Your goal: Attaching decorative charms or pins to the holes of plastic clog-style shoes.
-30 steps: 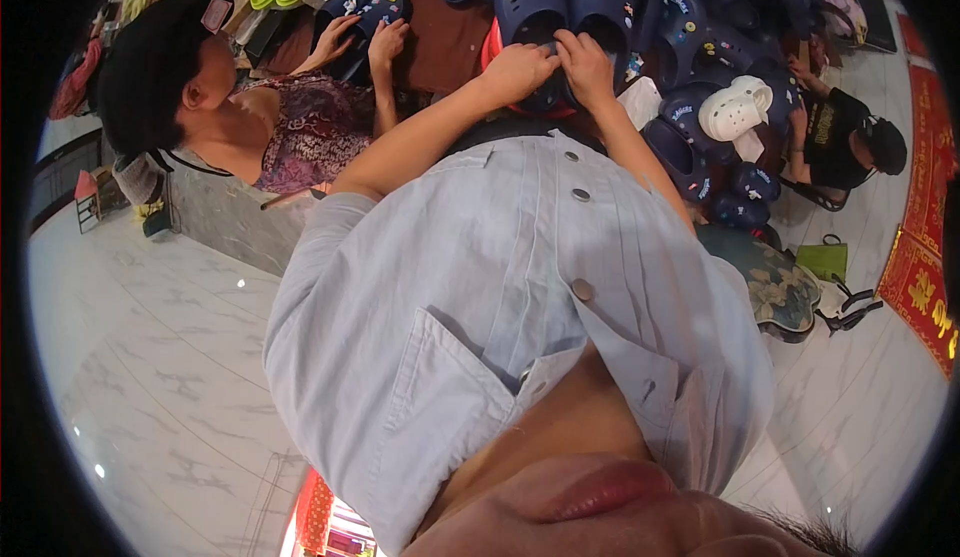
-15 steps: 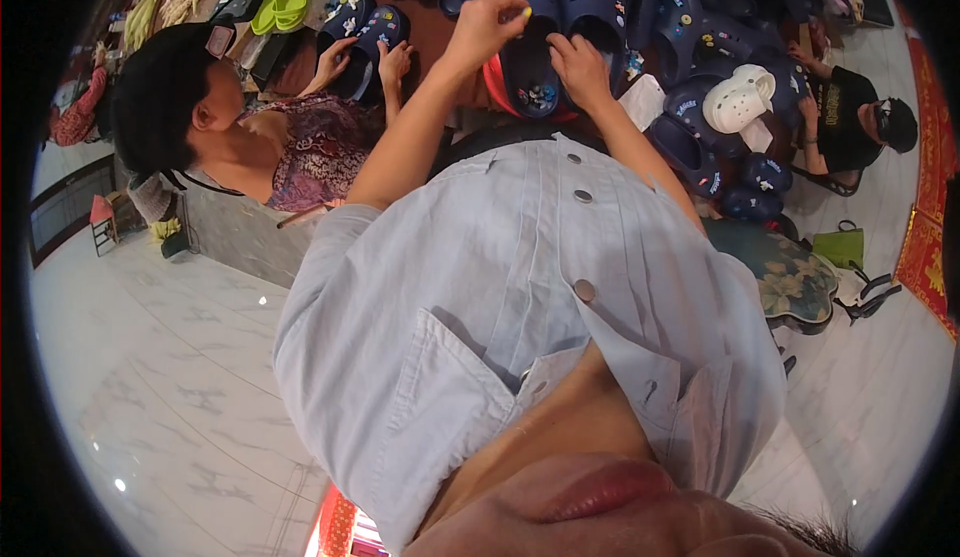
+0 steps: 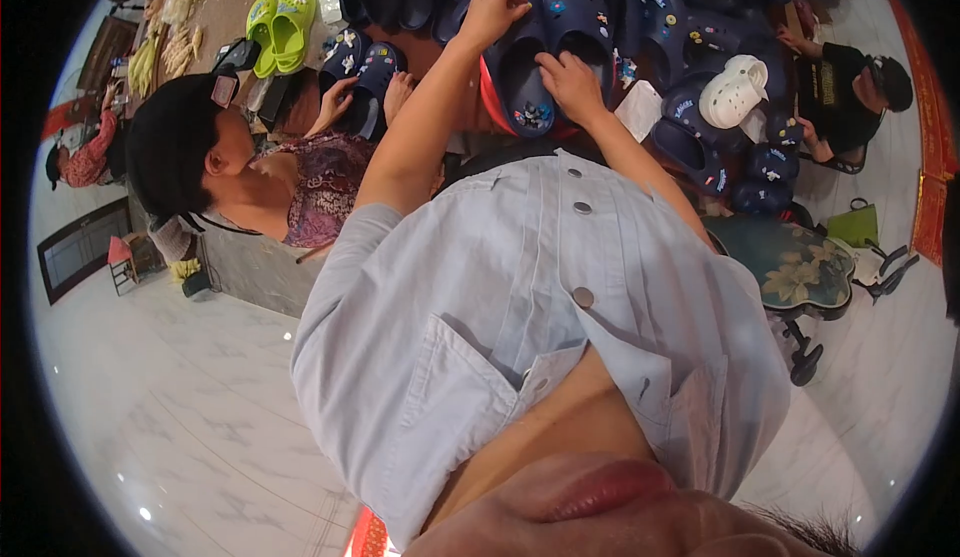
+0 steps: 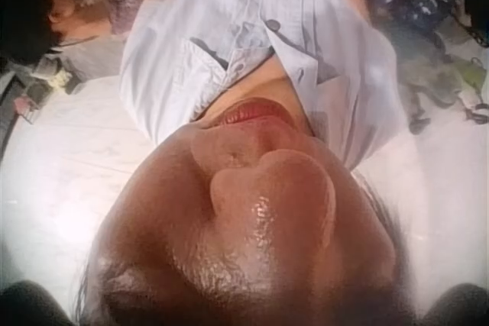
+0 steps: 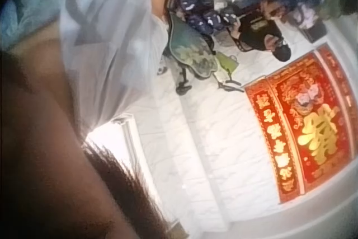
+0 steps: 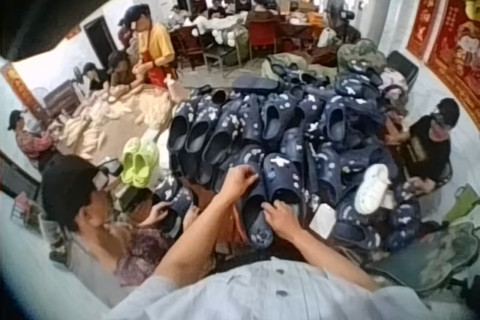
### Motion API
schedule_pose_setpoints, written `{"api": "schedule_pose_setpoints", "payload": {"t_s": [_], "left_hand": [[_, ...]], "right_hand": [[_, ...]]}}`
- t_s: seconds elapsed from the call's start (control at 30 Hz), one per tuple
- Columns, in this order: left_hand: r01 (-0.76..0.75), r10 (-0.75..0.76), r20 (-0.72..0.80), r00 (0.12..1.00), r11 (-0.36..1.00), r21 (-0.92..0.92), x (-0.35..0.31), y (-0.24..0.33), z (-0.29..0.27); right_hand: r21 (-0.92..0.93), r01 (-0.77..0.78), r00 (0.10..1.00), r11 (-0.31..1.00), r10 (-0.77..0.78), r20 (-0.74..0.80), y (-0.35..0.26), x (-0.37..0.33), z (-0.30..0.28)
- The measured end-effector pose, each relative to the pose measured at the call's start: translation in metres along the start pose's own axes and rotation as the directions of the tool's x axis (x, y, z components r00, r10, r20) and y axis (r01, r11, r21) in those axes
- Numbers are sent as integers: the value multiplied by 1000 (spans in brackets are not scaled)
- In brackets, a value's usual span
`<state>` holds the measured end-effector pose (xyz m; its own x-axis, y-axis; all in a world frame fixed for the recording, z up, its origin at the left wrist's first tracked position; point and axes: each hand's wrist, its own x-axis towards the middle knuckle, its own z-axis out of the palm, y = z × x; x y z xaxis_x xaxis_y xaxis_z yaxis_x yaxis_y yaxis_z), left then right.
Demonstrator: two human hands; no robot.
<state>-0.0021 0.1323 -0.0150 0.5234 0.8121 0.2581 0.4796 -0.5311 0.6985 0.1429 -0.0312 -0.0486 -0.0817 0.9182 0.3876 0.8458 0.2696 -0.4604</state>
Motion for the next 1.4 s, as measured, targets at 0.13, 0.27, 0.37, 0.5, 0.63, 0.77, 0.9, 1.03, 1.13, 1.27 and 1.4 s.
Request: {"api": "schedule_pose_setpoints", "payload": {"t_s": [0.13,0.27,0.37,0.5,0.63,0.77,0.9,1.03,1.13,1.27,1.4], "left_hand": [[-125,123,21,992,988,87,2,-3,0],[-146,145,16,989,979,145,0,-3,0],[-164,164,12,986,973,164,-4,0,-2],[-195,182,79,980,959,206,-7,14,-7],[-282,261,110,959,918,279,-7,12,-10],[-365,282,245,928,826,430,1,17,-13],[-436,265,378,887,752,495,10,20,-19],[-491,379,312,871,689,534,3,20,-12],[-498,431,250,867,743,447,-1,16,-9],[-433,285,353,891,766,475,-6,16,-8],[-449,340,300,891,754,480,-15,21,-12]], "right_hand": [[10,16,1000,1000,-16,-20,-1,1,-1],[6,18,999,1000,-17,-29,-1,2,0],[4,18,1000,1000,-18,-22,-3,2,-1],[-2,-1,1000,1000,1,-16,-2,-1,0],[-7,-8,1000,1000,8,-5,-5,-3,0],[-24,-10,1000,1000,10,-8,-4,-1,0],[-35,-4,1000,999,5,18,-3,3,-2],[-93,-9,1000,996,9,2,-3,5,3],[-65,-23,999,998,25,35,-1,2,2],[-20,-12,1000,1000,12,1,-3,-2,3],[-26,-25,999,999,26,18,-6,-6,2]]}}
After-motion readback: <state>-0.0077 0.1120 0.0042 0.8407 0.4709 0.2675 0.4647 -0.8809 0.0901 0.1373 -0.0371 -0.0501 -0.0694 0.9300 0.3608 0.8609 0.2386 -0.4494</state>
